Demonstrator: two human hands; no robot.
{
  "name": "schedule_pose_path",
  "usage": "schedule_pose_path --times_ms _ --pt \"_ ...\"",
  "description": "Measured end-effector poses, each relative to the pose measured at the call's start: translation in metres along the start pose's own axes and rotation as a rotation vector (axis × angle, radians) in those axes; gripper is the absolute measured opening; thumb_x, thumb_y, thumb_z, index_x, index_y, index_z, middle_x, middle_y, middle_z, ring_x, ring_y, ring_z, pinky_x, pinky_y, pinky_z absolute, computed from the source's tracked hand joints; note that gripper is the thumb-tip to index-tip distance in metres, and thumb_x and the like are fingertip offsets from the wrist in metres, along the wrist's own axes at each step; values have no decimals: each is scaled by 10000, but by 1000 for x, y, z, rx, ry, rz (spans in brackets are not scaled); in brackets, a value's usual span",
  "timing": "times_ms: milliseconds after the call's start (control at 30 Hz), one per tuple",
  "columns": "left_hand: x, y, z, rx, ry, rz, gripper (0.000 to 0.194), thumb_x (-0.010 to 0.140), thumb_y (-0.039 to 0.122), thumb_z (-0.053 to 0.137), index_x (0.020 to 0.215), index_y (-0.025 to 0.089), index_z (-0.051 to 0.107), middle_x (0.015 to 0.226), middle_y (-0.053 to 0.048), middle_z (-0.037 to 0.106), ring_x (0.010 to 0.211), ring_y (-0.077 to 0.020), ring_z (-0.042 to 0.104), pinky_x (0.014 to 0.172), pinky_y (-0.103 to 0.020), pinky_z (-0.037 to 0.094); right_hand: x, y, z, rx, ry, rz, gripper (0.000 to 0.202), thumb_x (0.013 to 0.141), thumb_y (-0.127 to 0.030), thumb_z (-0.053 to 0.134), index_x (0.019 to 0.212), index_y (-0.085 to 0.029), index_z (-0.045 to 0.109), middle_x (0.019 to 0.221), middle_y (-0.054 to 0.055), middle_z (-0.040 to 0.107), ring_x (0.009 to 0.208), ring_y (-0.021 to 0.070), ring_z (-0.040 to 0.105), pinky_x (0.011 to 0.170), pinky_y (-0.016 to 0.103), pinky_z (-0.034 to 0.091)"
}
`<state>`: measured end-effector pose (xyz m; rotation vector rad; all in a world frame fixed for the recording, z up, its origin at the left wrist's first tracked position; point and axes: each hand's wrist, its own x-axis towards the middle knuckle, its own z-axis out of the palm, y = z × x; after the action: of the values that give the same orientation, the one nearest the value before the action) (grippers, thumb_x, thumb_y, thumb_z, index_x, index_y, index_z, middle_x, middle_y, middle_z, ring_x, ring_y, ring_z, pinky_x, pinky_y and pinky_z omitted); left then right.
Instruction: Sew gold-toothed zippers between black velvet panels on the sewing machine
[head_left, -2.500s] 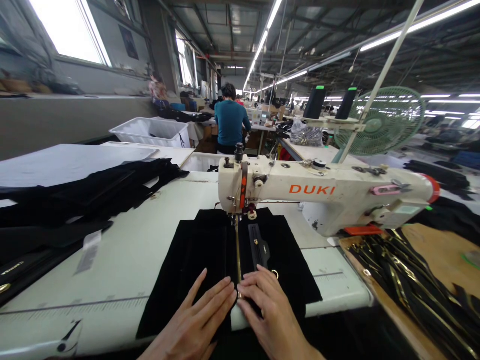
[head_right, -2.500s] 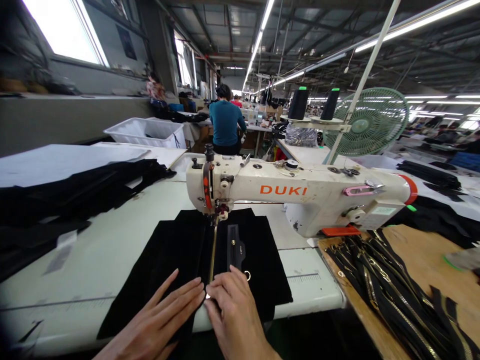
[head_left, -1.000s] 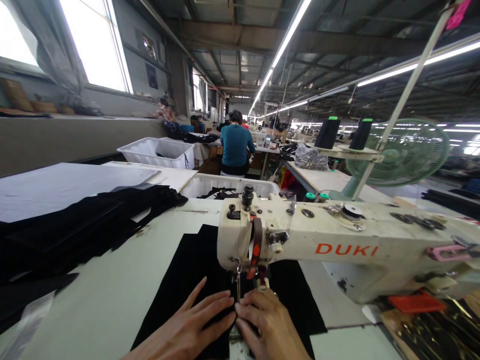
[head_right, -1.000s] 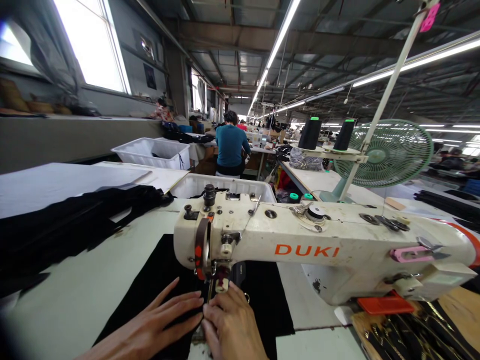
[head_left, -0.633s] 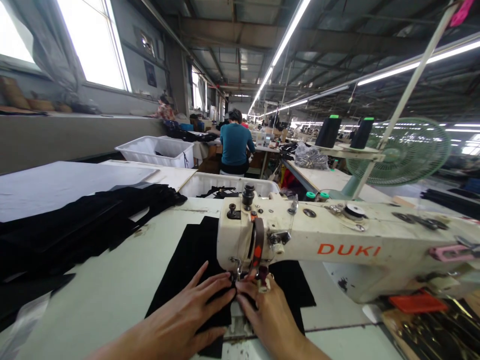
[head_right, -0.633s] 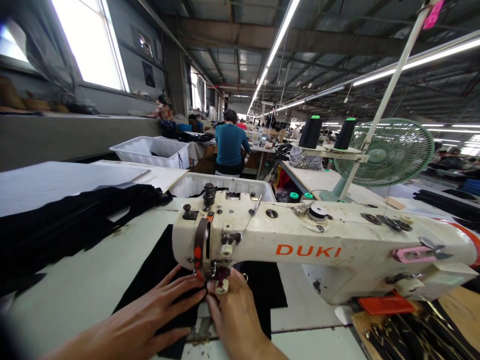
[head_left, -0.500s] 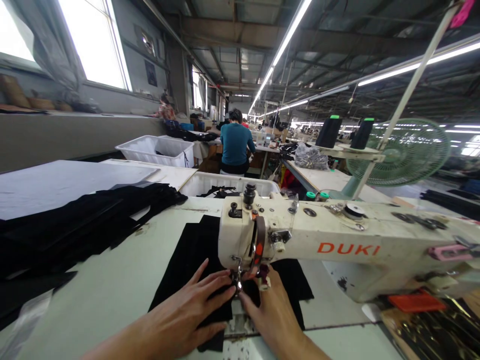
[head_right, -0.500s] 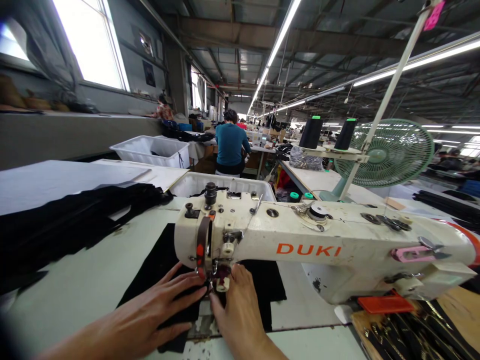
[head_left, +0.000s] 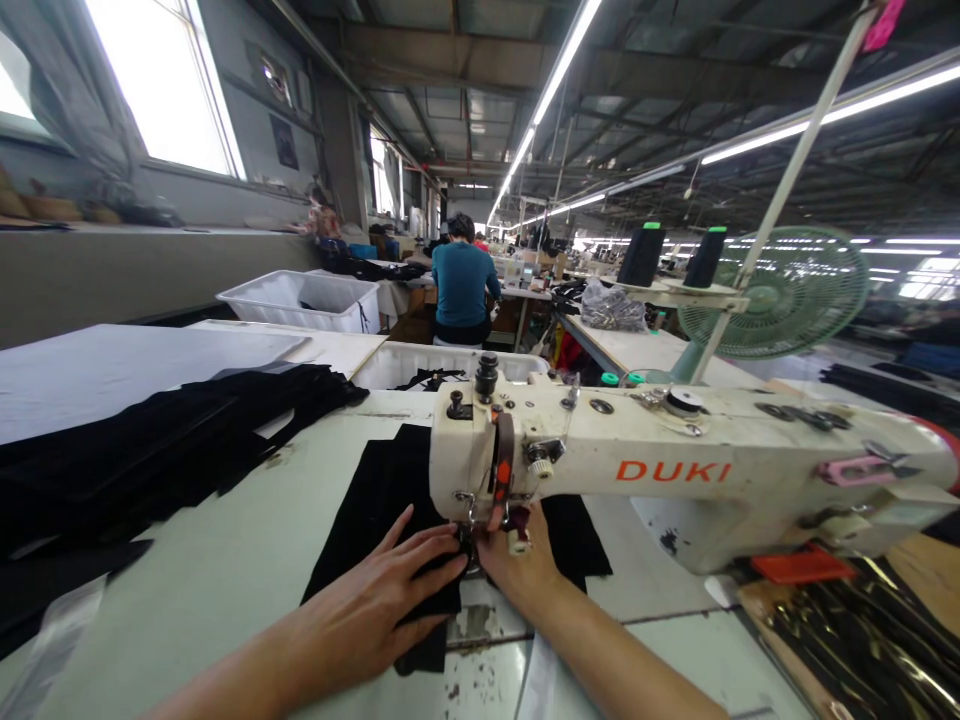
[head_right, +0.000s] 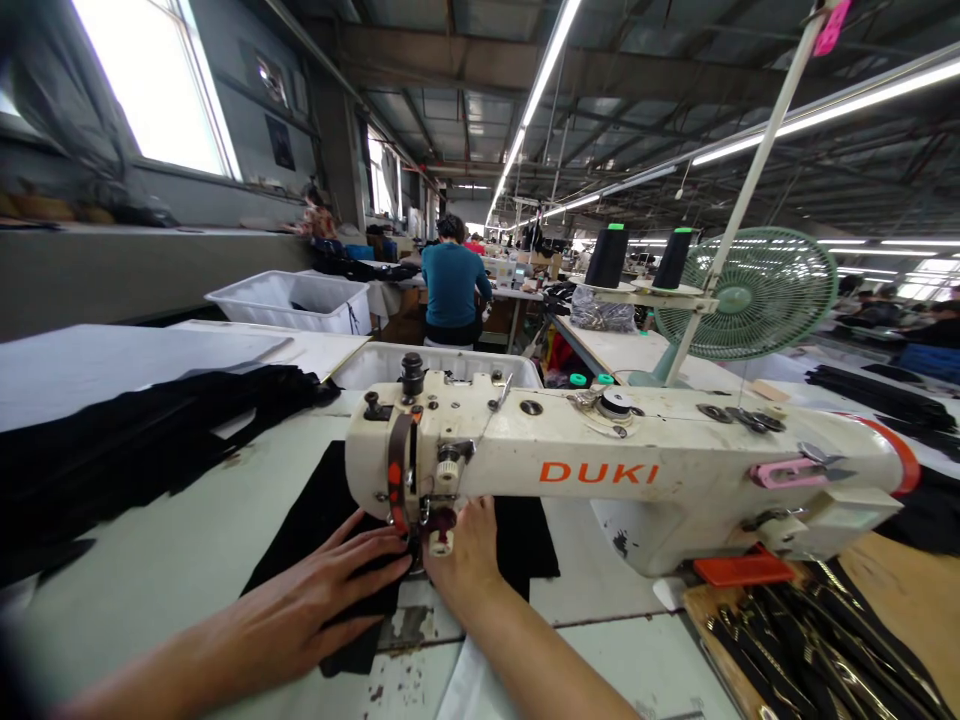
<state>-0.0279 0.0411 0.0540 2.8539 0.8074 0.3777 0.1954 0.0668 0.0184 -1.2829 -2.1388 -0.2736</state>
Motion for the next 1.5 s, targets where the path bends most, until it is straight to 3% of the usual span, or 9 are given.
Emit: schedule_pose_path --times_ms 67,167,267,500,733,1033,1200,1367,1500 --pt "0 1 -1 1 -17 -17 616 942 162 609 1511 275 401 1505 -95 475 1421 -294 386 1151 -632 155 -6 3 -14 17 -21 -1 105 856 -157 617 924 -207 680 909 80 692 886 271 629 789 405 521" --pt "1 2 -2 3 -53 -29 669 900 93 590 1510 286 395 1510 -82 470 1423 -281 386 1149 -641 160 -19 4 -40 47 -49 -37 291 853 -164 660 1143 -182 642 1125 117 666 1006 291 618 836 422 530" --pt "3 1 0 3 -44 -20 697 870 56 572 1504 285 398 1484 -64 502 1417 -258 394 1173 -617 152 -29 1 -50 99 -59 -188 299 893 -132 655 1176 -227 641 1134 68 685 1060 277 617 935 436 498" --pt "5 -2 -4 9 -40 33 791 746 -6 590 1476 254 432 1429 -44 562 1361 -231 472 1211 -462 231 -31 -6 -31 163 -1 -249 176 946 -142 607 1095 -208 673 1015 33 734 931 228 676 920 387 516" --pt "8 -11 -3 47 18 59 863 680 -36 555 1486 243 421 1476 -53 523 1358 -247 484 1184 -477 266 -27 -2 -24 116 49 -239 270 923 -108 597 1165 -215 649 1059 51 729 962 236 662 923 396 521" --pt "7 -15 13 55 166 104 804 824 -15 538 1546 259 314 1465 -64 535 1361 -267 479 1182 -495 240 -25 -3 -24 153 40 -181 335 877 -59 600 1161 -228 658 1067 60 709 958 228 649 916 379 515" --pt "8 -9 6 57 115 74 674 882 7 568 1495 238 408 1446 -85 553 1353 -252 489 1164 -480 260 -25 -4 -26 167 21 -162 355 871 -55 608 1170 -241 655 1061 48 714 964 220 655 913 366 515" --pt "8 -9 4 36 107 59 698 897 32 595 1521 251 370 1456 -89 541 1355 -254 483 1172 -481 244 -26 -3 -26 125 -6 -158 368 857 -46 627 1166 -245 655 1063 39 715 956 209 657 930 359 509" --pt "8 -12 7 54 79 49 598 935 58 567 1494 210 419 1460 -102 535 1369 -249 468 1177 -486 235 -26 -3 -25 134 -10 -157 383 862 -52 619 1189 -249 652 1085 33 715 965 216 657 949 377 505"
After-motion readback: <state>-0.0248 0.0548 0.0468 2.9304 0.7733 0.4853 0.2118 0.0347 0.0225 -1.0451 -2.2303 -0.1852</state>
